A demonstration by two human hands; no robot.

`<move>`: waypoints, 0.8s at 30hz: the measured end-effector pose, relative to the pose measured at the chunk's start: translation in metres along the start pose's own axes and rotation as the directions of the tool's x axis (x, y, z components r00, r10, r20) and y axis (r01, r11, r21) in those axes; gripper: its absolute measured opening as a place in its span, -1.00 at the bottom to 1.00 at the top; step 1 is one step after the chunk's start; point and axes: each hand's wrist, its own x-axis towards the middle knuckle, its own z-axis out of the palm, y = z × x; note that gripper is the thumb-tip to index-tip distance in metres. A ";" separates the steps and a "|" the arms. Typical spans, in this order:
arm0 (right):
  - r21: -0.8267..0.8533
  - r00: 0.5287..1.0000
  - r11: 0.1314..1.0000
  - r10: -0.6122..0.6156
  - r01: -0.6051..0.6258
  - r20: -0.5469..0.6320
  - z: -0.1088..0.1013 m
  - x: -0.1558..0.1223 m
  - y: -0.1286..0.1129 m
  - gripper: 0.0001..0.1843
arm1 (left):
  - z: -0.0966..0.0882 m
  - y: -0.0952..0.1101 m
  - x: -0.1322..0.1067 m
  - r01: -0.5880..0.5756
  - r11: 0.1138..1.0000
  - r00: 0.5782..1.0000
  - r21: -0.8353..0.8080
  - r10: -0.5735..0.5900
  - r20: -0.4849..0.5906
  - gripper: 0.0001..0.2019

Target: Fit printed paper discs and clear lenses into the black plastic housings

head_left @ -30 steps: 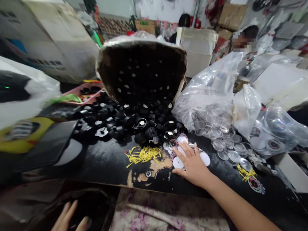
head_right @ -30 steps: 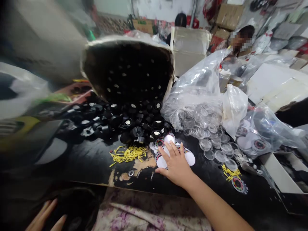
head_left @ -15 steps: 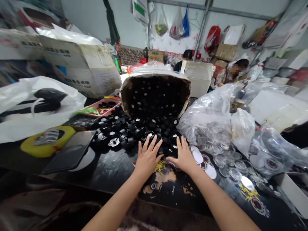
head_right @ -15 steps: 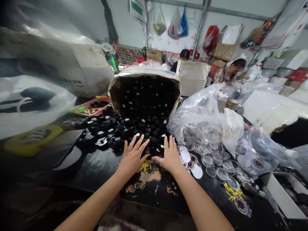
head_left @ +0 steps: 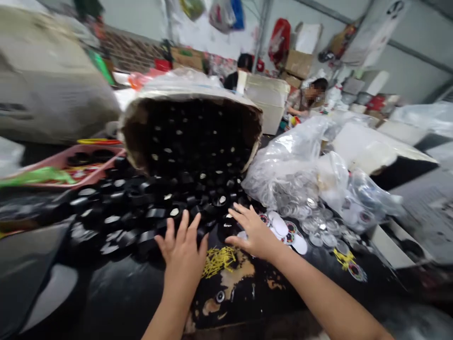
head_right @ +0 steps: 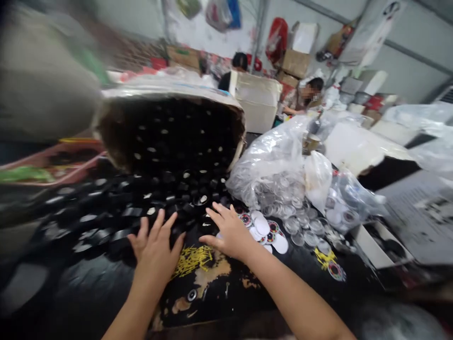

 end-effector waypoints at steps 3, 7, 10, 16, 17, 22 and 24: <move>-0.006 0.959 0.971 0.237 -0.241 -0.156 -0.020 -0.054 0.017 -0.56 | 0.000 0.002 -0.002 -0.024 0.996 0.999 -0.084 0.021 -0.033 -0.55; -0.027 0.886 0.904 0.412 -0.427 -0.213 -0.013 -0.087 0.041 -0.39 | 0.001 0.003 -0.005 -0.122 0.975 0.990 -0.188 0.105 -0.096 -0.58; -0.004 0.900 0.916 0.395 -0.402 -0.183 0.002 -0.084 0.044 -0.32 | 0.000 0.000 -0.007 -0.150 0.970 0.988 -0.192 0.142 -0.056 -0.60; 0.130 0.873 0.937 0.350 -0.325 -0.338 -0.021 -0.044 0.008 -0.62 | 0.000 -0.008 -0.012 -0.141 0.973 0.987 -0.183 0.152 0.049 -0.58; 0.149 0.884 0.946 0.321 -0.287 -0.339 -0.029 -0.028 0.000 -0.66 | 0.000 -0.008 -0.013 -0.157 0.972 0.984 -0.177 0.169 0.057 -0.57; 0.101 0.960 0.984 0.165 -0.146 -0.226 -0.052 0.110 -0.006 -0.74 | 0.004 -0.012 -0.016 -0.216 0.968 0.970 -0.131 0.228 0.086 -0.45; 0.079 0.947 0.974 0.225 -0.212 -0.228 -0.059 0.172 0.011 -0.73 | 0.006 -0.016 -0.016 -0.220 0.969 0.968 -0.110 0.231 0.099 -0.45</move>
